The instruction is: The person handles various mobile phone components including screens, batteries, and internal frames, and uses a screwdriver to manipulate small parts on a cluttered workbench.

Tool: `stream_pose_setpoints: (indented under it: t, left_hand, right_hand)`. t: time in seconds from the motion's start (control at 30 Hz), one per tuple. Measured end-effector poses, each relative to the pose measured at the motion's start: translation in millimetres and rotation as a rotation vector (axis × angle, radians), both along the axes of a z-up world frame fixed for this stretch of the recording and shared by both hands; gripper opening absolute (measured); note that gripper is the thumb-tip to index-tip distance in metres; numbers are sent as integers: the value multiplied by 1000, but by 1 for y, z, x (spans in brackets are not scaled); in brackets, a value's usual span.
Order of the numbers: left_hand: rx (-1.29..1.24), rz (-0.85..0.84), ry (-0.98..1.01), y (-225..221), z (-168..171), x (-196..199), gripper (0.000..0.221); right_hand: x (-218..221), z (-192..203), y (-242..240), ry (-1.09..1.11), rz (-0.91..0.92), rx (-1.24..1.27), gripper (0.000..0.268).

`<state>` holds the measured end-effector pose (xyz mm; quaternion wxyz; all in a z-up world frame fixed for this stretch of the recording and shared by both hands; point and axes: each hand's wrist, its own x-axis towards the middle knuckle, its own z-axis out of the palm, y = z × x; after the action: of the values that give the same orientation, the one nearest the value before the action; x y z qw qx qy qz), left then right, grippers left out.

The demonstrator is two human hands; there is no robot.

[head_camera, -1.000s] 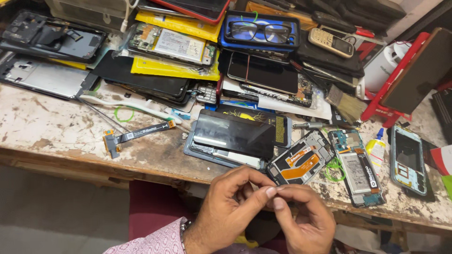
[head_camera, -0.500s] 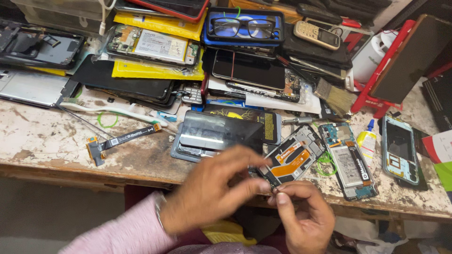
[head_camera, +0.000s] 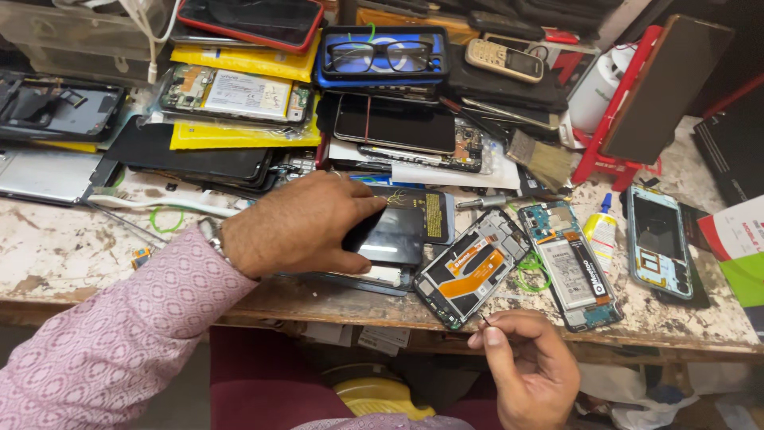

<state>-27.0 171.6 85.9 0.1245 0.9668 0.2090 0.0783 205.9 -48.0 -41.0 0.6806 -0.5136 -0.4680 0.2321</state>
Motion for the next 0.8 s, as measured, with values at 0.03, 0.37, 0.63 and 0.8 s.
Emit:
stream_pose_setpoints:
  t: [0.03, 0.37, 0.63, 0.8]
  left_hand:
    - [-7, 18, -19, 1, 1, -1, 76]
    - [8, 50, -180, 3, -1, -18, 79]
    - [45, -15, -156, -15, -31, -6, 56]
    - [52, 1, -205, -22, -36, -10, 62]
  right_hand:
    - [1, 1, 0, -2, 2, 4, 9]
    - [16, -11, -9, 13, -60, -59, 9]
    - [87, -94, 10, -161, -52, -144, 5]
    - [83, -77, 21, -196, 12, -157, 5]
